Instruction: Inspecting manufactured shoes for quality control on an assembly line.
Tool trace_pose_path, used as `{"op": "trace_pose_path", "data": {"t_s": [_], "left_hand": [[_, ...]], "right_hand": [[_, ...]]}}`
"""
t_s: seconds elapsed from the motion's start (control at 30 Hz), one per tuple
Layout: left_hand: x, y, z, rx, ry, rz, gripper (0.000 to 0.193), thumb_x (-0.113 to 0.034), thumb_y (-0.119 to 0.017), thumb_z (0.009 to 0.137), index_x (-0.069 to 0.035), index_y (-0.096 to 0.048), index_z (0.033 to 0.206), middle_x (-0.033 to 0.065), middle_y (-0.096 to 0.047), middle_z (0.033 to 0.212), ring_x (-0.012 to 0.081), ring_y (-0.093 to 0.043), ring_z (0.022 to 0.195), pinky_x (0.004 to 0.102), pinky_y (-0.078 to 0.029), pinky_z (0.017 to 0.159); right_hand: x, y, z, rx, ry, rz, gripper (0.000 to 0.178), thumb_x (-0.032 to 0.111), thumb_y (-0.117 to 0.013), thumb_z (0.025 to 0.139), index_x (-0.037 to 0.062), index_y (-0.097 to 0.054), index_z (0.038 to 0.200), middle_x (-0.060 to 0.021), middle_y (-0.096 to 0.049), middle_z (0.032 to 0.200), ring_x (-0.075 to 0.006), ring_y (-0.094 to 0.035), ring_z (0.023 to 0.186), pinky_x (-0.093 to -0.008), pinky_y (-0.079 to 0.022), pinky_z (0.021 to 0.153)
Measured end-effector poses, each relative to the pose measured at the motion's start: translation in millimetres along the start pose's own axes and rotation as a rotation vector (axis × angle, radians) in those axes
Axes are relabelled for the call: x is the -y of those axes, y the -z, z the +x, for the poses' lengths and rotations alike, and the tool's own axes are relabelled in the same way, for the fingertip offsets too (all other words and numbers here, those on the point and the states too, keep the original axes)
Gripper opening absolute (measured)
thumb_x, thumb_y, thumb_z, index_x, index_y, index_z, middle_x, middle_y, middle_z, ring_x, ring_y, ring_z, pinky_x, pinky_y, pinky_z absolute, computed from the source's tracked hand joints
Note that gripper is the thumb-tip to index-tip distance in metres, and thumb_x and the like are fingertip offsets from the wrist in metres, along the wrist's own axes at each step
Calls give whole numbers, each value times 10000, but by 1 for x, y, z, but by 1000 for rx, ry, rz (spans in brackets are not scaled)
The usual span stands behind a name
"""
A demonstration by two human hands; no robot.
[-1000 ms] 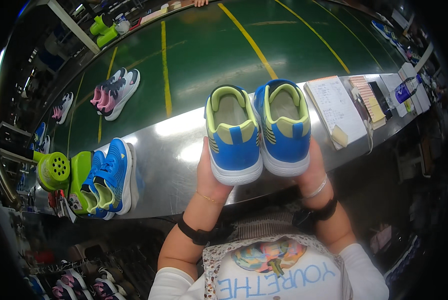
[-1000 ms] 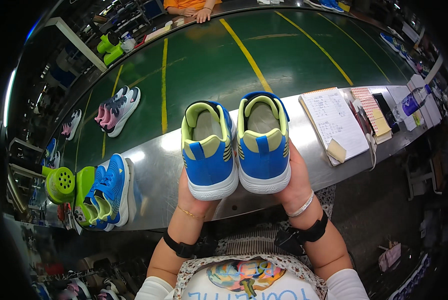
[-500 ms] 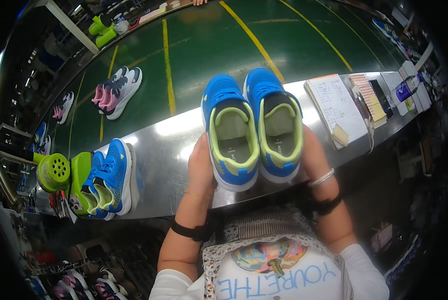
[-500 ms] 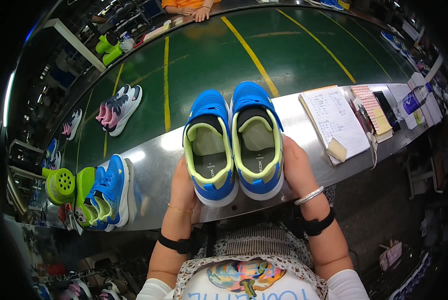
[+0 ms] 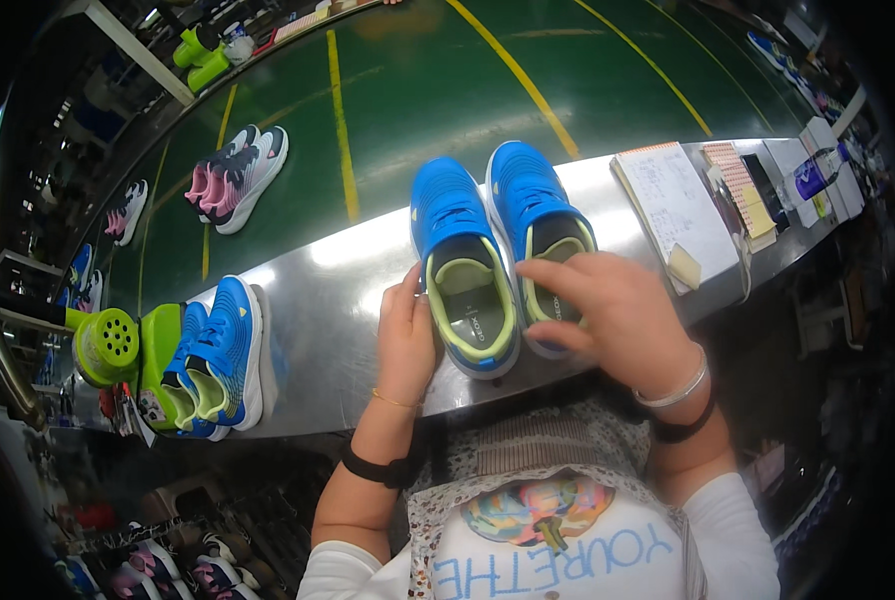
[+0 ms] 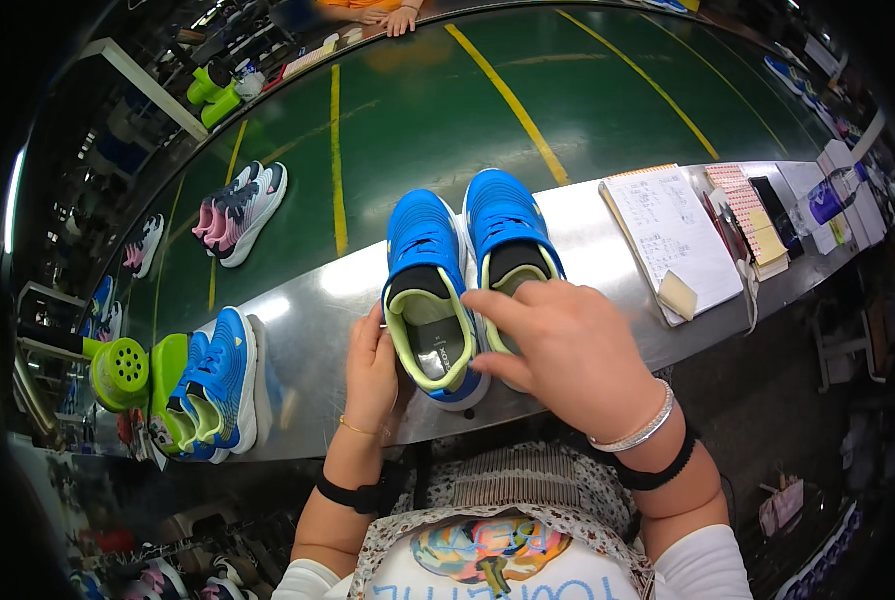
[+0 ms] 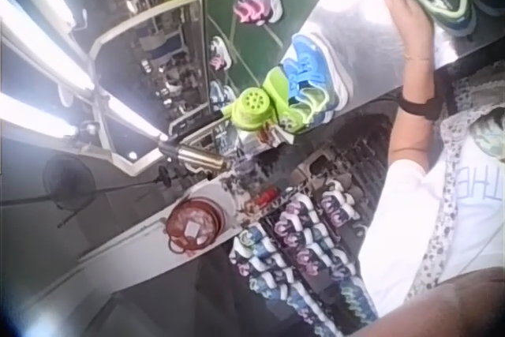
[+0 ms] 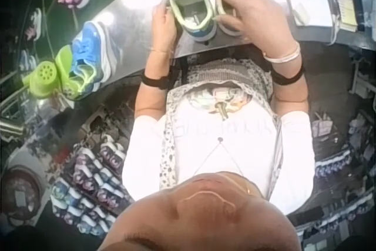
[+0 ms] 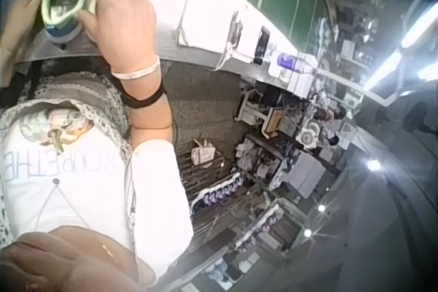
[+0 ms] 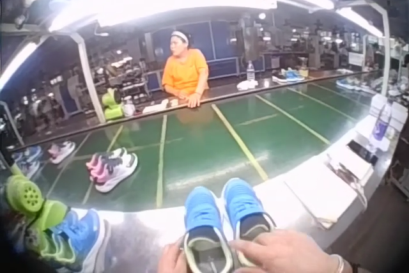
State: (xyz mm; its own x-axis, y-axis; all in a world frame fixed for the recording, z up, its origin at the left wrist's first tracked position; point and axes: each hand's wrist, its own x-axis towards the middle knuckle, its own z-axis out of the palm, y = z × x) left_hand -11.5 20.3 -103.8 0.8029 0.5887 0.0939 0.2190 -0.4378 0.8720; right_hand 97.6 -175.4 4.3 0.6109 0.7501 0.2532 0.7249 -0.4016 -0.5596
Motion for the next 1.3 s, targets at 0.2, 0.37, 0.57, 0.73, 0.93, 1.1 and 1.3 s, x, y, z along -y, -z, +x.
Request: {"op": "trace_pose_path", "data": {"t_s": [0.2, 0.37, 0.57, 0.73, 0.93, 1.1, 1.3], "left_hand": [[-4, 3, -7, 65, 93, -258, 351, -76, -418, 933, -8, -463, 1274, 62, -484, 1067, 129, -515, 929, 245, -442, 806], [3, 15, -27, 28, 179, -514, 359, -133, -469, 928, -4, -466, 1263, 76, -501, 1099, 113, -527, 911, 243, -461, 749], [25, 16, -52, 9, -73, -215, 279, -80, -539, 856, 5, -560, 1122, 97, -522, 1021, 150, -525, 856, 261, -444, 764], [19, 12, -53, 26, -217, -16, 270, -71, -561, 825, -10, -578, 1087, 111, -552, 970, 190, -548, 807, 287, -455, 742], [16, 25, -53, -28, -239, -5, 278, -91, -574, 827, -28, -578, 1098, 132, -566, 992, 239, -580, 814, 316, -470, 708], [21, 8, -54, 27, -257, 35, 261, -112, -600, 837, -35, -597, 1087, 112, -574, 1012, 205, -580, 818, 287, -473, 724], [31, 11, -63, -12, -296, 70, 265, -145, -604, 843, -38, -602, 1085, 103, -577, 1016, 217, -587, 828, 292, -480, 710]], "right_hand": [[1, -37, -4, 153, 176, -292, 386, 433, -750, 579, 130, -609, 770, -47, -532, 678, -223, -572, 697, -355, -440, 607], [-23, -10, -7, 49, -31, 267, 477, 467, -742, 621, 101, -634, 909, -53, -606, 806, -178, -605, 817, -314, -468, 696], [-53, -4, -8, -505, -193, 1546, 844, 692, -392, 790, 104, -300, 1388, -74, -421, 1353, -246, -435, 1213, -383, -360, 1017], [-86, -24, -12, -581, -226, 1744, 843, 699, -406, 778, 124, -312, 1386, -62, -421, 1354, -239, -419, 1226, -381, -368, 1014], [-72, -34, -6, -490, -292, 1601, 817, 669, -434, 802, 78, -345, 1359, -89, -443, 1329, -237, -442, 1208, -377, -392, 999], [-80, -12, -1, -208, -119, 939, 797, 605, -688, 615, 2, -535, 1115, -81, -598, 1080, -208, -579, 976, -343, -466, 822], [-98, 43, 85, -75, 330, -302, 561, 382, -822, 382, 65, -613, 796, -74, -549, 677, -275, -541, 648, -347, -420, 583]]}}
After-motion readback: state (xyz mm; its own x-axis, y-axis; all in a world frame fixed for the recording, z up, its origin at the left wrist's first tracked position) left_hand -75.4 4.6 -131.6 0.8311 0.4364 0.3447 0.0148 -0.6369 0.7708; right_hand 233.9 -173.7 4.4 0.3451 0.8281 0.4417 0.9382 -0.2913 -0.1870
